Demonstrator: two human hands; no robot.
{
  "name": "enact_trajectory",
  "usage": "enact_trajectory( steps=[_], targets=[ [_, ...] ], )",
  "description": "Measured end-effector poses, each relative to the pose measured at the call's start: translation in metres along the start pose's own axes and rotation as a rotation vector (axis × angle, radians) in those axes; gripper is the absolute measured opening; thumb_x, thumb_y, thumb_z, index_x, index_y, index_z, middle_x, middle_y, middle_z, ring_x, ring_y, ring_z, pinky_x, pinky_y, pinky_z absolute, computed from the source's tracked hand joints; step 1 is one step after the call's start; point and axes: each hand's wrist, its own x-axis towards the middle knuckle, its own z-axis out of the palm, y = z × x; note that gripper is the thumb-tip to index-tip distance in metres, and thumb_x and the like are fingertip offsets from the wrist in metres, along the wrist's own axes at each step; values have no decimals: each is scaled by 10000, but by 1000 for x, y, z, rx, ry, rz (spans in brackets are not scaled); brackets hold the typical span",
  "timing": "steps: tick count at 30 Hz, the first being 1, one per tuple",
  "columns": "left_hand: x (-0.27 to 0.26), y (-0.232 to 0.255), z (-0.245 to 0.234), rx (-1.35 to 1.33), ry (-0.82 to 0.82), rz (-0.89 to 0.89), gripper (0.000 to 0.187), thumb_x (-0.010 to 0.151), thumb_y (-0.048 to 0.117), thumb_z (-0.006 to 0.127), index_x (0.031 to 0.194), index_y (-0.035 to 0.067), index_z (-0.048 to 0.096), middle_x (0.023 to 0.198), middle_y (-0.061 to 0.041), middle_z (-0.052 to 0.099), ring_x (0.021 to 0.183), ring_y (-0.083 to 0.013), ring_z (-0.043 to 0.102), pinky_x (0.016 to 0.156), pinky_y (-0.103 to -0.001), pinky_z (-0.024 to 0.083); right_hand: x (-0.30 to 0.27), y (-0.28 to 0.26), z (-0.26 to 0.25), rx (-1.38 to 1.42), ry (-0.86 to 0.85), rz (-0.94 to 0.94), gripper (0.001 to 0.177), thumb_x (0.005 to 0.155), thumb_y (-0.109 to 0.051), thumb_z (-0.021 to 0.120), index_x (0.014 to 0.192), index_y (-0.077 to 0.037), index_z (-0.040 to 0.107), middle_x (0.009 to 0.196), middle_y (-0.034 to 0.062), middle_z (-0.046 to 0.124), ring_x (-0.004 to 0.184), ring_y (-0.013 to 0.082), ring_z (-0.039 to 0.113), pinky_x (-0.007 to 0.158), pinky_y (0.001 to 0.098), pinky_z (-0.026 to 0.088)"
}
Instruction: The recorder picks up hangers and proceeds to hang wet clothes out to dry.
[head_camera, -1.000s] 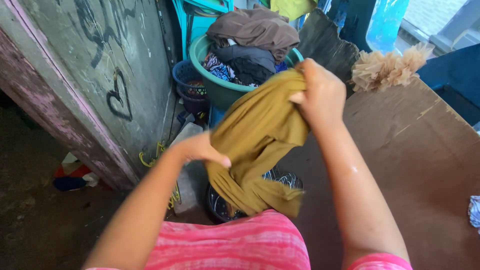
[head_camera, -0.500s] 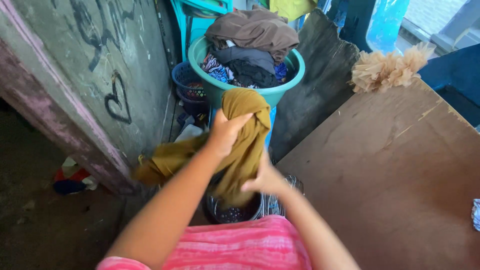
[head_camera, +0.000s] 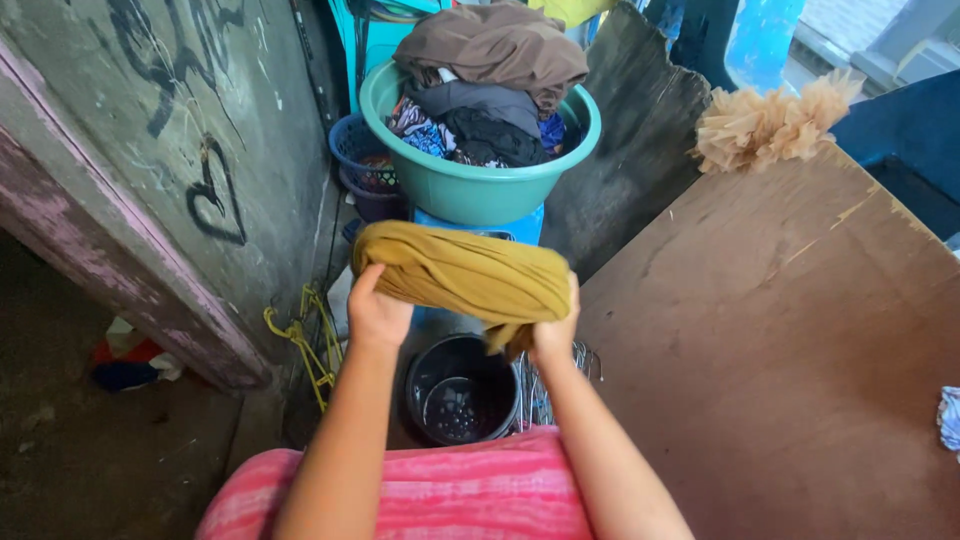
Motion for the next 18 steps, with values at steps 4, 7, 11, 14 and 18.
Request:
enact_trajectory(
  steps=[4,7,11,14,18],
  targets=[
    [-25,-3,5,161,547,-790,1005,810,710,548,1529,67,265,1587,-221,354,1404,-454,424,1112,-669,273,11,-35,4,-438,-70,-347,286,942,-108,662,1215,-60,594,1124,72,687,1053,148,641,928,327,539],
    [-44,-35,-15,-24,730,-1106,1301,798,934,492,1571,-27,79,1619,-356,222,1484,-556,312,1163,-654,247,18,-27,-1,-674,-271,-514,378,860,-151,740,1196,-57,596,1097,94,688,1041,178,645,923,342,532],
    [-46,-75,-45,-110,621,-1076,1321,762,931,495,1551,-46,86,1602,-366,240,1495,-542,301,1164,-628,259,-1,-14,-1,-882,-1000,-645,521,735,-309,785,1165,-53,643,1149,179,644,1163,360,595,1030,476,454],
    [-33,-79,-65,-83,520,-966,1220,782,835,515,1543,-38,130,1590,-336,277,1481,-512,327,1163,-608,274,-33,-21,25,-962,-1476,-970,449,734,-392,719,1083,-121,643,1095,123,624,1332,408,557,1221,708,213],
    [-34,-80,-87,-66,414,-831,1089,808,707,540,1532,-27,189,1575,-296,326,1461,-471,361,1163,-581,294,-57,-7,22,-907,-1655,-1092,352,815,-349,659,1118,-171,640,1110,72,622,1383,369,568,1242,702,229]
  ],
)
